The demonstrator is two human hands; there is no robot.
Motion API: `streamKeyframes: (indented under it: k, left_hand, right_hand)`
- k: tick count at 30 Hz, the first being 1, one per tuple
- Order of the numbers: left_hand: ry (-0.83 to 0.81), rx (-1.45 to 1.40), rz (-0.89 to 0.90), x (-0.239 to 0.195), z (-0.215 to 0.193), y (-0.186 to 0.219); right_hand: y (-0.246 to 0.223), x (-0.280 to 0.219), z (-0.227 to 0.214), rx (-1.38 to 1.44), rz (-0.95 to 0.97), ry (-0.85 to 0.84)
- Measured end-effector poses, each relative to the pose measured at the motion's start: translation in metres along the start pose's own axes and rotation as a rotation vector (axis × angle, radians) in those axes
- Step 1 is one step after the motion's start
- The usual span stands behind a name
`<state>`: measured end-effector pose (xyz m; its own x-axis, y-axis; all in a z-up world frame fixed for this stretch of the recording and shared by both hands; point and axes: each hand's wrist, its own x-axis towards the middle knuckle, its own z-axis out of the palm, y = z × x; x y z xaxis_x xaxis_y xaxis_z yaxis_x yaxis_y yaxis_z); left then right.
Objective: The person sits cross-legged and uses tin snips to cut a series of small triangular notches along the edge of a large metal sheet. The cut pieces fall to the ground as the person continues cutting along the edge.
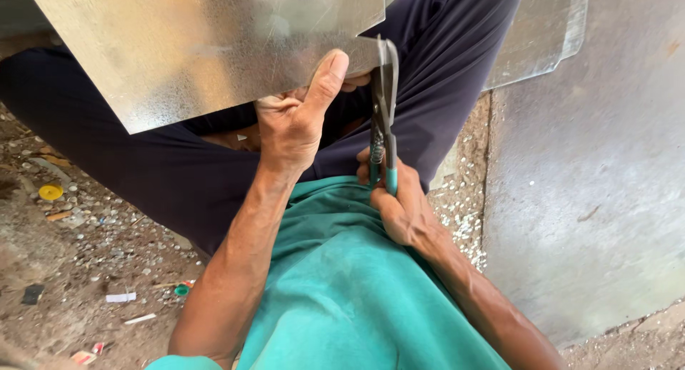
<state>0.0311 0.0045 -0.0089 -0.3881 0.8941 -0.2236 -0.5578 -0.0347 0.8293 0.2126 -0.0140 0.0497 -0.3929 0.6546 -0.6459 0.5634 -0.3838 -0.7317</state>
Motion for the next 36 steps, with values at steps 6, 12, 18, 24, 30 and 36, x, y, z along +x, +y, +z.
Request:
streamKeyframes:
  k: [6,12,18,24,30,36]
  left_hand:
    - [0.033,0.033,-0.025,0.004,0.003,0.001]
    - [0.026,-0.045,-0.096,0.002,-0.005,0.003]
    - [0.039,0.11,-0.067,0.004,0.003,0.005]
    - [0.008,0.1,-0.003,0.001,-0.005,-0.011]
    - [0.084,-0.082,0.05,-0.006,-0.015,0.005]
    - [0.394,-0.058,0.183,-0.036,-0.054,0.088]
  right_hand:
    - [0.018,0.01,0.004,0.005,0.026,0.063]
    - [0.029,0.01,0.001,-0.069,0.085,0.079]
    - [0.023,-0.001,-0.001,0.024,-0.008,-0.007]
    - [0.021,0.002,0.005,-0.065,0.079,0.072]
    - [0.023,0.006,0.003,-0.211,0.154,0.066]
    - [0.008,-0.01,-0.022,-0.202,0.071,-0.207]
